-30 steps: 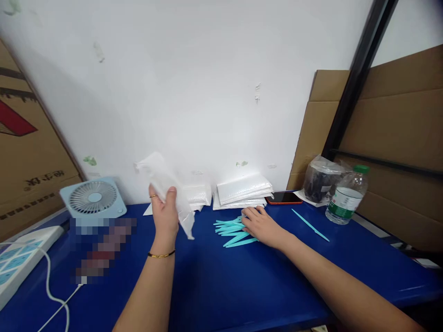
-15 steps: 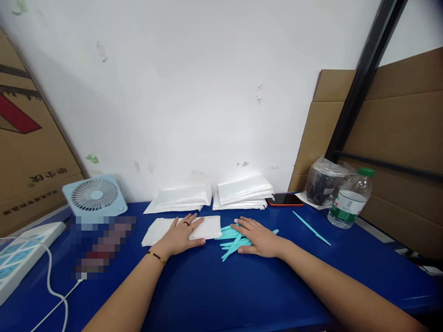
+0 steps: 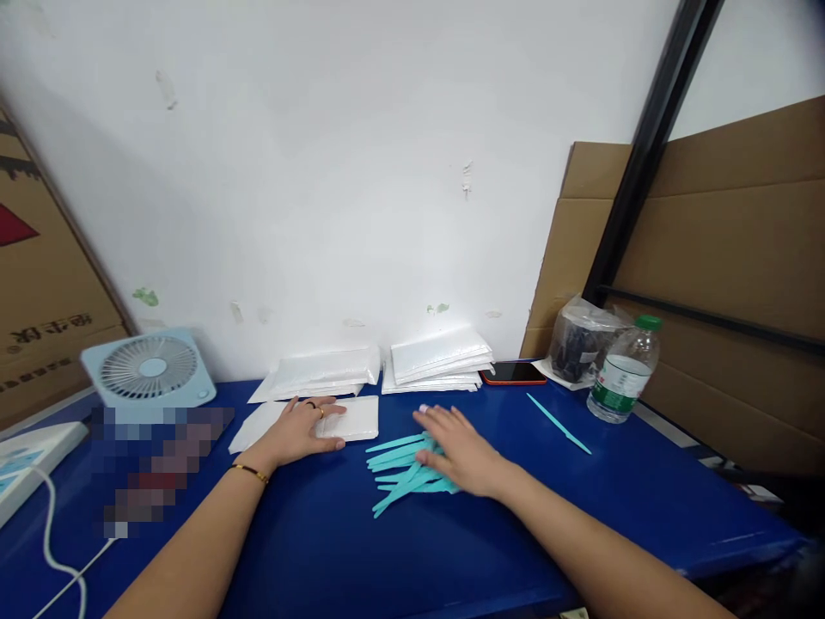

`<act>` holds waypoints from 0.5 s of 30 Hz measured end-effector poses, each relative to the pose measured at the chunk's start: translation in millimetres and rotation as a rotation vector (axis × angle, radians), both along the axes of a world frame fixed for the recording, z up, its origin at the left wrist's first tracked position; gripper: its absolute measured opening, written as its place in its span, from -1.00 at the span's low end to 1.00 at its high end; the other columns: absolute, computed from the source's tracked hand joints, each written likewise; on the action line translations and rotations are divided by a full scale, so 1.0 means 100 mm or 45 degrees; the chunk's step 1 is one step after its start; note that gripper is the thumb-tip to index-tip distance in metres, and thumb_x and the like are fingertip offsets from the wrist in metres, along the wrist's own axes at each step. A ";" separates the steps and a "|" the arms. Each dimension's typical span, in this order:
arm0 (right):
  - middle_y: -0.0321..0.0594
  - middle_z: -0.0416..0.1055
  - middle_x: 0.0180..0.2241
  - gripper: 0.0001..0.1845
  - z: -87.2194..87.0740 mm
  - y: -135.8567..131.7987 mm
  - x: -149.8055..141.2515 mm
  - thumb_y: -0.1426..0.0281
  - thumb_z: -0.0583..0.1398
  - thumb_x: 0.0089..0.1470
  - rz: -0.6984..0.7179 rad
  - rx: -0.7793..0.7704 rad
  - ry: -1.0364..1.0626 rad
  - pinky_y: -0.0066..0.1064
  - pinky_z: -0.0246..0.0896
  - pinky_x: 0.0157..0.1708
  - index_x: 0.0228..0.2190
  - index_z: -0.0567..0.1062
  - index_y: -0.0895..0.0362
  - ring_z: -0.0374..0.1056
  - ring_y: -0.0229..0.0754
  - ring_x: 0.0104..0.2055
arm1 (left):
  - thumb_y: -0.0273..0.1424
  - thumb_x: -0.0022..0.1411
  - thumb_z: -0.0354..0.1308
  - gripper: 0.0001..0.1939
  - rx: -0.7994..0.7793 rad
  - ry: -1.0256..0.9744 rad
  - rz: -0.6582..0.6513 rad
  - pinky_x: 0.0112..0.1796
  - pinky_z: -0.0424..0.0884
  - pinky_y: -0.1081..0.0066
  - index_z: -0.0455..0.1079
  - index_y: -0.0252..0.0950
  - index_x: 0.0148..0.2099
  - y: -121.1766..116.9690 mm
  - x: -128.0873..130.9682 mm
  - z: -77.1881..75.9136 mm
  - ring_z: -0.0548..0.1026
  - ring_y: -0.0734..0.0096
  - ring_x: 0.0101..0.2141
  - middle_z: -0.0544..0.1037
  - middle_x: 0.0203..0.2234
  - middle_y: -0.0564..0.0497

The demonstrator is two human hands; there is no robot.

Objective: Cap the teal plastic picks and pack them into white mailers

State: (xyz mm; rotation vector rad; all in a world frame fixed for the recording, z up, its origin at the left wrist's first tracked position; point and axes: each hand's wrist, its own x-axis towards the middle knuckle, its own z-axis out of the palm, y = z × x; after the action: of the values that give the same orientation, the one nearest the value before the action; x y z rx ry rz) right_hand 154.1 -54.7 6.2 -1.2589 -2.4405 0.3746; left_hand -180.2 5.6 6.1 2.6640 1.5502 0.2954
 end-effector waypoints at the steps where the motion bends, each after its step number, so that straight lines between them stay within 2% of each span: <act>1: -0.11 0.06 0.18 -0.39 0.06 0.09 0.05 0.03 -0.05 0.11 -0.066 0.033 0.064 -0.12 -0.18 0.15 0.13 0.18 0.04 -0.05 0.01 0.21 | 0.06 0.08 -0.03 -0.46 0.016 -0.045 0.015 0.06 0.04 0.14 0.31 -0.05 0.04 -0.03 0.02 0.03 0.24 0.13 0.05 0.31 0.07 0.00; 3: -0.08 0.30 0.00 -0.56 0.16 0.30 0.17 0.13 -0.01 0.13 -0.123 0.030 0.167 -0.26 0.09 -0.01 -0.08 0.42 0.09 0.22 -0.08 0.01 | -0.03 0.17 -0.09 -0.55 0.081 -0.148 0.035 -0.01 0.16 0.26 0.41 -0.15 -0.08 -0.08 0.16 0.12 0.32 0.21 -0.03 0.40 -0.05 -0.02; 5: -0.15 0.42 -0.22 -0.72 0.18 0.50 0.25 0.25 0.08 0.06 -0.094 -0.059 0.165 -0.37 0.19 -0.20 -0.28 0.51 0.10 0.32 -0.16 -0.20 | -0.12 0.19 -0.08 -0.63 0.108 -0.202 -0.021 -0.11 0.24 0.34 0.43 -0.19 -0.16 -0.12 0.41 0.20 0.38 0.29 -0.14 0.46 -0.16 -0.02; 9: -0.26 0.43 -0.46 -0.83 0.03 0.70 0.25 0.33 0.23 -0.15 -0.014 -0.275 0.093 -0.48 0.15 -0.43 -0.45 0.55 0.14 0.30 -0.26 -0.42 | -0.22 0.05 0.10 -0.80 -0.034 -0.119 -0.224 -0.26 0.26 0.45 0.47 -0.16 -0.30 -0.16 0.98 0.22 0.42 0.38 -0.29 0.51 -0.35 0.08; 12: -0.29 0.42 -0.51 -0.81 -0.12 0.74 0.25 0.31 0.26 -0.21 0.018 -0.355 0.143 -0.53 0.08 -0.52 -0.47 0.54 0.16 0.26 -0.31 -0.49 | -0.37 0.00 0.11 -0.88 -0.184 -0.078 -0.160 -0.39 0.24 0.50 0.46 -0.19 -0.38 -0.09 1.26 0.11 0.43 0.44 -0.41 0.53 -0.46 0.10; 15: -0.31 0.38 -0.59 -0.80 -0.22 0.80 0.33 0.32 0.25 -0.21 -0.086 -0.394 0.259 -0.55 0.02 -0.58 -0.49 0.55 0.19 0.19 -0.35 -0.55 | -0.39 0.03 0.08 -0.87 -0.223 -0.179 -0.057 -0.43 0.23 0.51 0.45 -0.23 -0.38 0.03 1.42 -0.01 0.43 0.45 -0.42 0.53 -0.47 0.08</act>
State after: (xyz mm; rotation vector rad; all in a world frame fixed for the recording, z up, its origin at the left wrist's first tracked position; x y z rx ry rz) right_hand 187.3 25.0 -16.0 -1.3458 -2.2209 0.8439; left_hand -38.4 9.0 4.6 2.4834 1.4047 0.3217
